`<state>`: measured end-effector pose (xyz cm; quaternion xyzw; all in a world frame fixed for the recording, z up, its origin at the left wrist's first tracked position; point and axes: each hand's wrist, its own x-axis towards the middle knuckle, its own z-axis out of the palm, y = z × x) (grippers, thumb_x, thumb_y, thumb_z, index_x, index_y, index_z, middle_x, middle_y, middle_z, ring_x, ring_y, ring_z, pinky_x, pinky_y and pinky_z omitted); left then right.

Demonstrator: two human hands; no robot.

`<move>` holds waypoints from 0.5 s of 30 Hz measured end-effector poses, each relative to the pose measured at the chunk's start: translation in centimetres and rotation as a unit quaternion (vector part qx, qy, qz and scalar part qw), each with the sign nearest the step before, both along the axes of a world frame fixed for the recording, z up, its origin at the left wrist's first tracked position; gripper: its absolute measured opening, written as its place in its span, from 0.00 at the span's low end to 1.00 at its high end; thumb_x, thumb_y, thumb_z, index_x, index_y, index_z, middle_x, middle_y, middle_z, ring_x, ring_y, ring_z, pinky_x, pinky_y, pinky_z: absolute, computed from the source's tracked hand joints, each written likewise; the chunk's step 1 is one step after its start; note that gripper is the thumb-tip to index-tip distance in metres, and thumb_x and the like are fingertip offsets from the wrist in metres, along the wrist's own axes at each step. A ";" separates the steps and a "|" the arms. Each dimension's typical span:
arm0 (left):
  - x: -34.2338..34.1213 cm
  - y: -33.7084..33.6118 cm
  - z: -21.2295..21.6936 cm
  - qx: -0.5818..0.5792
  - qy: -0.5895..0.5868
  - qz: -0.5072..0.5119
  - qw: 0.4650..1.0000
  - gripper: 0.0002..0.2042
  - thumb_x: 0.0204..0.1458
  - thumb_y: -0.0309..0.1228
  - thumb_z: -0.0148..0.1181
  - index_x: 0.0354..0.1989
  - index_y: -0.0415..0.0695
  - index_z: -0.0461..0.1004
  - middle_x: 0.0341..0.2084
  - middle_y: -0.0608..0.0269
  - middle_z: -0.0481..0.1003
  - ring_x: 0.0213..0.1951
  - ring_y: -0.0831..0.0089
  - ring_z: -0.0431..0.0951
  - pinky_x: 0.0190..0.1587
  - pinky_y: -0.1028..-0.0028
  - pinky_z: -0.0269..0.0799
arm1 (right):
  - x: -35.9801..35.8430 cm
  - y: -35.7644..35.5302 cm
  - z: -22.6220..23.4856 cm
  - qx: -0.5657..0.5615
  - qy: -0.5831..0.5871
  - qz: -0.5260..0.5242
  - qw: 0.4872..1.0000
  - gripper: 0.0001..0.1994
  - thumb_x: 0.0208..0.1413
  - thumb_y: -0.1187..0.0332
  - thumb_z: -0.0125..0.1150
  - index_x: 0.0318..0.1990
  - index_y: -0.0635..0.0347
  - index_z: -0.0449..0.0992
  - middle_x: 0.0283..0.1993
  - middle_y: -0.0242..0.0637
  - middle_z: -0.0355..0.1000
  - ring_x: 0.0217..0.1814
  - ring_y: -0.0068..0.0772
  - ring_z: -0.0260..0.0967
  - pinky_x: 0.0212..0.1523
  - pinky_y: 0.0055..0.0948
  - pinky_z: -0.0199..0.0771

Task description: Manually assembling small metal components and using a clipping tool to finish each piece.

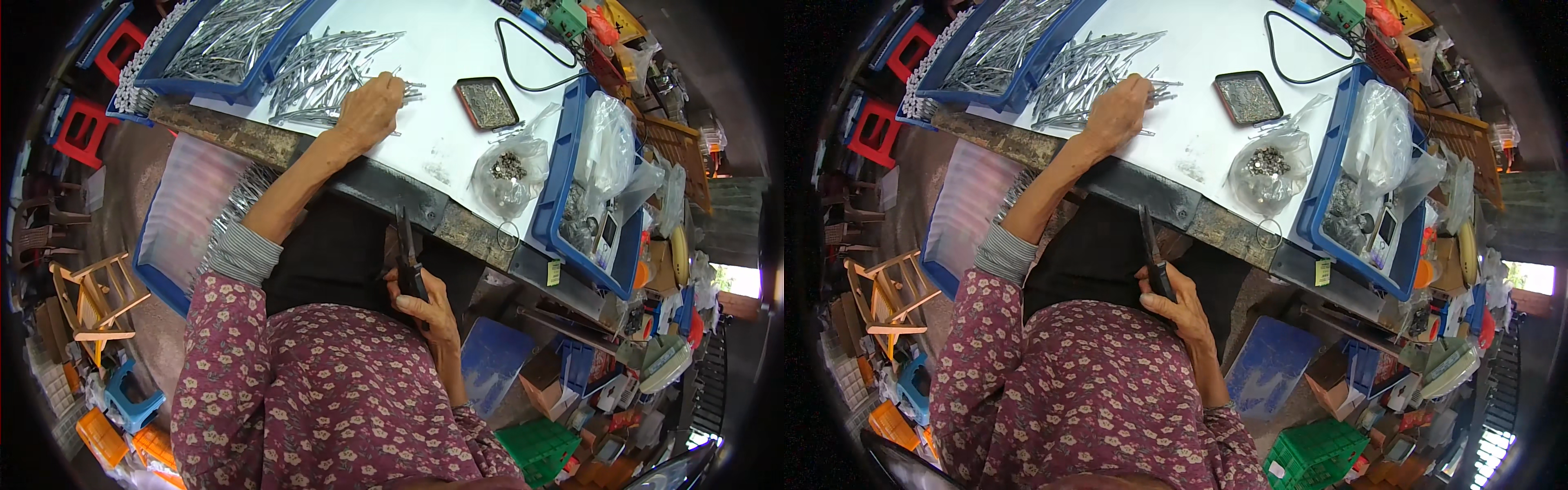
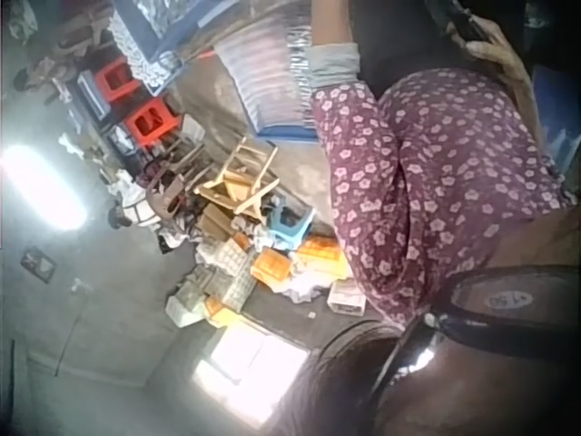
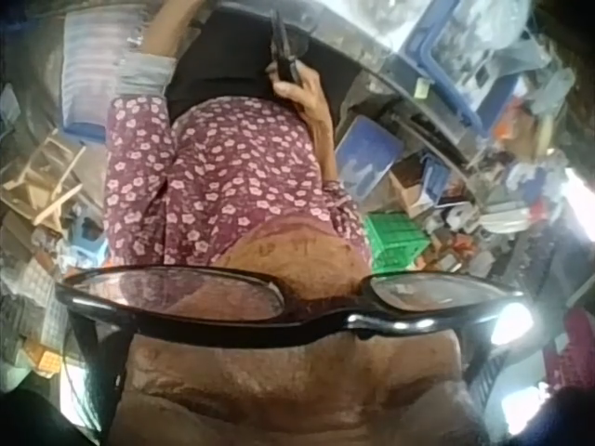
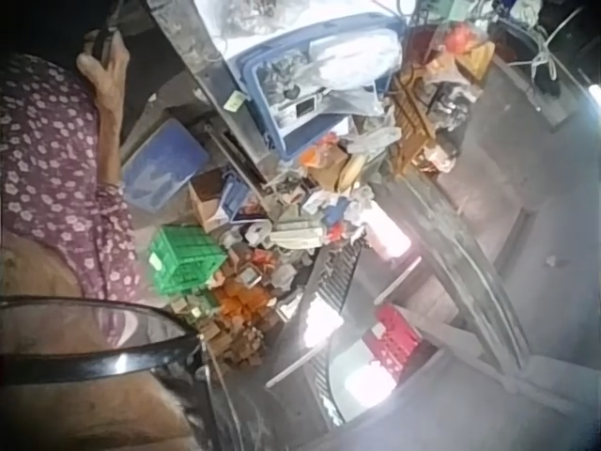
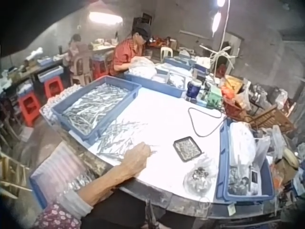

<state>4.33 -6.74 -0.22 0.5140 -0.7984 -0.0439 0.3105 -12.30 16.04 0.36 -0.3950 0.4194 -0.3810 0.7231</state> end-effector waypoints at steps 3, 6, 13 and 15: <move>0.2 1.8 3.0 0.056 0.127 -0.015 0.990 0.05 0.45 0.23 0.52 0.29 0.36 0.66 0.24 0.52 0.71 0.28 0.60 0.73 0.28 0.66 0.68 | -0.3 -0.2 0.9 -0.056 0.073 -0.009 0.996 0.21 0.42 0.57 0.63 0.40 0.63 0.69 0.26 0.27 0.61 0.27 0.18 0.57 0.30 0.20 0.56; 0.1 4.2 4.1 0.147 0.306 -0.058 0.939 0.06 0.47 0.26 0.53 0.31 0.36 0.67 0.21 0.58 0.72 0.24 0.69 0.72 0.26 0.71 0.66 | -0.5 -0.4 2.2 -0.095 0.147 -0.054 0.983 0.21 0.42 0.59 0.64 0.41 0.62 0.68 0.27 0.27 0.62 0.28 0.17 0.57 0.30 0.20 0.56; 0.5 9.3 3.8 0.422 0.667 -0.190 0.584 0.06 0.50 0.25 0.55 0.34 0.36 0.72 0.22 0.63 0.71 0.16 0.87 0.60 0.16 0.88 0.52 | 0.5 -1.9 2.8 -0.288 0.400 -0.163 0.855 0.20 0.38 0.73 0.64 0.41 0.65 0.65 0.29 0.43 0.63 0.29 0.41 0.63 0.32 0.30 0.63; 0.5 10.2 3.8 0.447 0.672 -0.187 0.560 0.06 0.51 0.25 0.54 0.35 0.36 0.71 0.23 0.62 0.71 0.16 0.87 0.60 0.16 0.88 0.52 | 0.4 -2.5 2.0 -0.345 0.426 -0.177 0.818 0.21 0.38 0.73 0.64 0.41 0.66 0.64 0.30 0.42 0.62 0.30 0.39 0.62 0.32 0.29 0.63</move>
